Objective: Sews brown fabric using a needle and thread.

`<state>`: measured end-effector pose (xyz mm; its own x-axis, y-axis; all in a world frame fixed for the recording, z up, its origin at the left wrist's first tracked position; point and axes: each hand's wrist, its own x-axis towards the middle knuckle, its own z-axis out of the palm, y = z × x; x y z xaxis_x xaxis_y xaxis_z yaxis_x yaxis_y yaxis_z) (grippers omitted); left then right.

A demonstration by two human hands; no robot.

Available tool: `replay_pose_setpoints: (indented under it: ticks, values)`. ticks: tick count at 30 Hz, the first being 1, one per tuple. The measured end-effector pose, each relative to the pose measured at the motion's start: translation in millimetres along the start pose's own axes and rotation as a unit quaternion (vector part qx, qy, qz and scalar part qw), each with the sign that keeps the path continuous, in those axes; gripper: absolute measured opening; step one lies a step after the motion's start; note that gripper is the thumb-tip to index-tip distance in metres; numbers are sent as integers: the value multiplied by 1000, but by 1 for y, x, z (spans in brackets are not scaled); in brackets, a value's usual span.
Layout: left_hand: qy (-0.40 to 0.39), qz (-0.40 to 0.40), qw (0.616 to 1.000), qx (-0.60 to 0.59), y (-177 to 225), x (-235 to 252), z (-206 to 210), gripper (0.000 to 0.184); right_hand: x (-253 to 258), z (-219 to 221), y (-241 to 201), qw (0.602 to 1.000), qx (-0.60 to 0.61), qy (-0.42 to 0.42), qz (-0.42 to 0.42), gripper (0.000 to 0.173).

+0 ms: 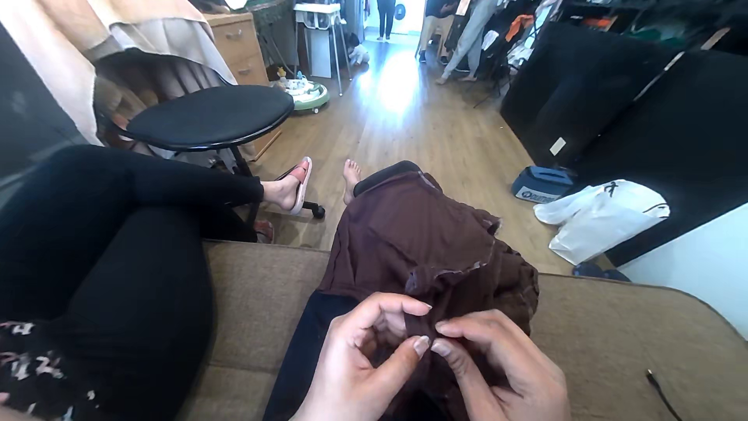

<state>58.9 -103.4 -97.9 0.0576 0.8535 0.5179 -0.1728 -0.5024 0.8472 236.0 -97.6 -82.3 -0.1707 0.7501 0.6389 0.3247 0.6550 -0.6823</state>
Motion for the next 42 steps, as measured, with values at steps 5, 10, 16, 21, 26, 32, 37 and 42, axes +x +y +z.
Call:
replay_pose_setpoints:
  ticks: [5,10,16,21,26,32,37,42]
  values:
    - [3,13,1000,25,1,-1,1,28,0,-6,-16,998,-28,-51,-28,13]
    - [-10,10,1000,26,0,-2,3,28,-2,-1,-10,993,-72,-16,-89,6]
    - [31,-27,998,-51,2,0,2,27,-6,-2,-11,986,117,-26,-113,10]
    - [55,-58,990,-116,2,0,1,27,-11,4,-8,975,211,-61,45,13]
    - [57,-72,986,-140,2,0,2,28,-10,8,-15,949,284,-34,131,17]
    - [58,-59,987,-134,0,0,3,28,-10,6,-16,916,363,-56,160,21]
    - [63,-57,987,-139,1,-1,4,27,-10,3,-12,901,400,-89,142,14]
    - [59,-16,996,-69,0,0,2,26,-4,-1,-4,929,369,1,18,10]
